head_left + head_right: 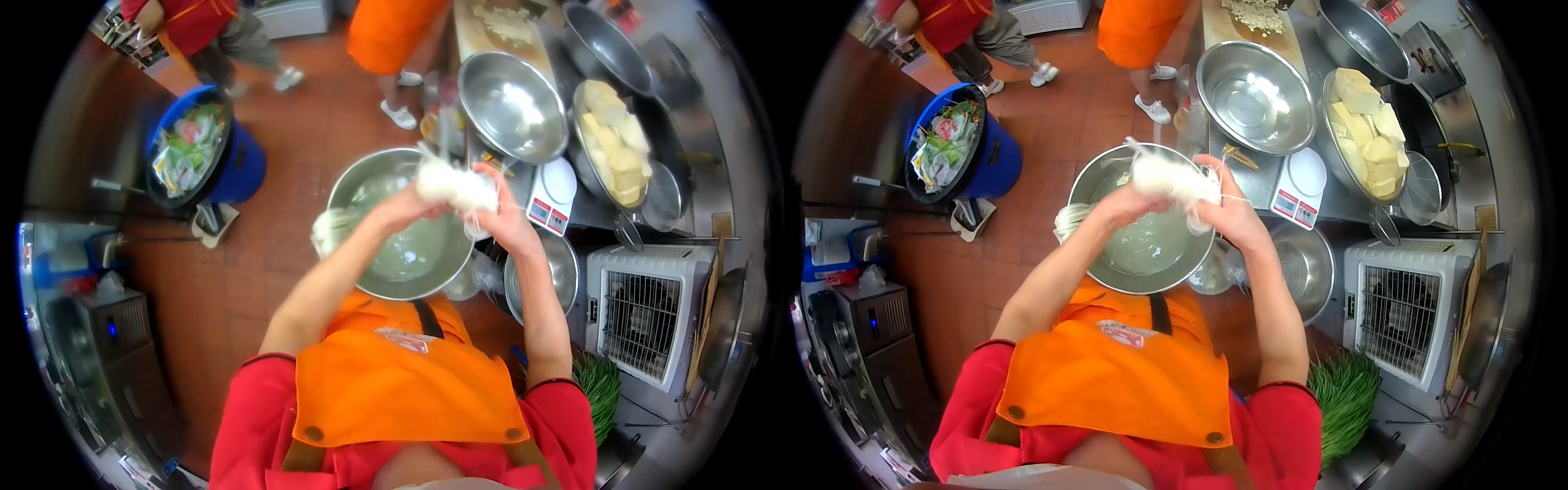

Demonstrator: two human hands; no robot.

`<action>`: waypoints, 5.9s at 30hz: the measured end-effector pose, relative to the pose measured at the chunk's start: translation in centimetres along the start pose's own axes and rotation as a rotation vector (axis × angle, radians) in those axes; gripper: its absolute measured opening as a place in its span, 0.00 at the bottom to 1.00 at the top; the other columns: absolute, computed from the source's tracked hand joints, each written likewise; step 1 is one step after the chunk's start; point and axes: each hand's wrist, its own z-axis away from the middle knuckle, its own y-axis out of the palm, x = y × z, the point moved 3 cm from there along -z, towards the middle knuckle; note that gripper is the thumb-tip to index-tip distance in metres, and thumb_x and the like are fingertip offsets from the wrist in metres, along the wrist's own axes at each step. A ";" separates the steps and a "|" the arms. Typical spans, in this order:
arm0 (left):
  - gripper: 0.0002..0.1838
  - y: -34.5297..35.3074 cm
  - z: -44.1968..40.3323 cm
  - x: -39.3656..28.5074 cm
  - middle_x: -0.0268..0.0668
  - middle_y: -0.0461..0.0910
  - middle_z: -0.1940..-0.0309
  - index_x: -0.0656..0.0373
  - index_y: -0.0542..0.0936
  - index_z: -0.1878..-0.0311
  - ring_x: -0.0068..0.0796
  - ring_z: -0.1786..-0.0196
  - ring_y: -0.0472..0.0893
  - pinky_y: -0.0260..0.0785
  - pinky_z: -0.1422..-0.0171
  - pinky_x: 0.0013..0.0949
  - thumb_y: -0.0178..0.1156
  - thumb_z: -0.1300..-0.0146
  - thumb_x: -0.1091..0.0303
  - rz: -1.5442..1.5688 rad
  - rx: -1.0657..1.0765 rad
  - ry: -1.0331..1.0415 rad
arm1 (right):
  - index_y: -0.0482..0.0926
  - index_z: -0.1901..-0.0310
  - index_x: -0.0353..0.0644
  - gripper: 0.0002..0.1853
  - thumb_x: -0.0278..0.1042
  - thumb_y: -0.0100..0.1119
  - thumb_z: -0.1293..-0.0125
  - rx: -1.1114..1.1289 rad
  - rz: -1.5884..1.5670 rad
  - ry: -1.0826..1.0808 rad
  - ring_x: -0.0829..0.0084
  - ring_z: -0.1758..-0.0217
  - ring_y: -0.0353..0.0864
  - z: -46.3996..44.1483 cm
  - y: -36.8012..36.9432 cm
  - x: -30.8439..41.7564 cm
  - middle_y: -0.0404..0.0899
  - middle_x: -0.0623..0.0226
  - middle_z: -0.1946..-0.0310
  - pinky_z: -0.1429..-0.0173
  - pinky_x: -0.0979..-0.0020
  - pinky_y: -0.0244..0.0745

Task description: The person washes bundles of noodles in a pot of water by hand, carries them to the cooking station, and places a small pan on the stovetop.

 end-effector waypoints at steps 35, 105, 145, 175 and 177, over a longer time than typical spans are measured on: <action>0.11 4.3 -0.5 0.4 0.30 0.81 0.69 0.56 0.82 0.58 0.22 0.66 0.77 0.70 0.59 0.30 0.60 0.37 0.61 -0.455 0.003 -0.271 | 0.69 0.46 0.36 0.24 0.28 0.58 0.47 -0.239 0.175 0.040 0.68 0.56 0.79 0.8 -3.4 -4.0 0.78 0.59 0.60 0.51 0.69 0.73; 0.09 5.8 3.2 5.7 0.24 0.67 0.80 0.58 0.79 0.60 0.14 0.76 0.63 0.56 0.74 0.21 0.52 0.30 0.64 -0.164 -0.053 -0.371 | 0.70 0.47 0.37 0.20 0.24 0.55 0.43 -0.346 0.717 -0.074 0.46 0.51 0.76 7.8 -2.1 -6.1 0.76 0.48 0.56 0.48 0.58 0.72; 0.14 5.2 6.1 9.9 0.31 0.77 0.67 0.56 0.74 0.44 0.17 0.70 0.72 0.64 0.66 0.20 0.53 0.32 0.69 0.198 -0.443 -0.513 | 0.70 0.44 0.51 0.31 0.37 0.70 0.52 -0.398 0.967 0.131 0.51 0.47 0.77 1.6 -33.1 -7.6 0.79 0.53 0.51 0.44 0.59 0.71; 0.32 -3.3 4.0 21.9 0.52 0.72 0.47 0.63 0.69 0.39 0.48 0.46 0.73 0.65 0.39 0.41 0.65 0.46 0.59 -1.292 -0.247 -0.393 | 0.73 0.45 0.41 0.24 0.37 0.65 0.42 -0.775 0.728 -0.120 0.64 0.46 0.77 9.6 -35.2 -9.0 0.79 0.59 0.49 0.41 0.65 0.69; 0.38 -3.5 3.6 22.9 0.56 0.70 0.44 0.64 0.67 0.38 0.52 0.42 0.70 0.63 0.35 0.44 0.67 0.49 0.57 -1.329 -0.256 -0.412 | 0.73 0.45 0.41 0.23 0.37 0.64 0.41 -0.774 0.718 -0.107 0.65 0.46 0.77 10.2 -34.5 -8.8 0.79 0.60 0.49 0.42 0.66 0.70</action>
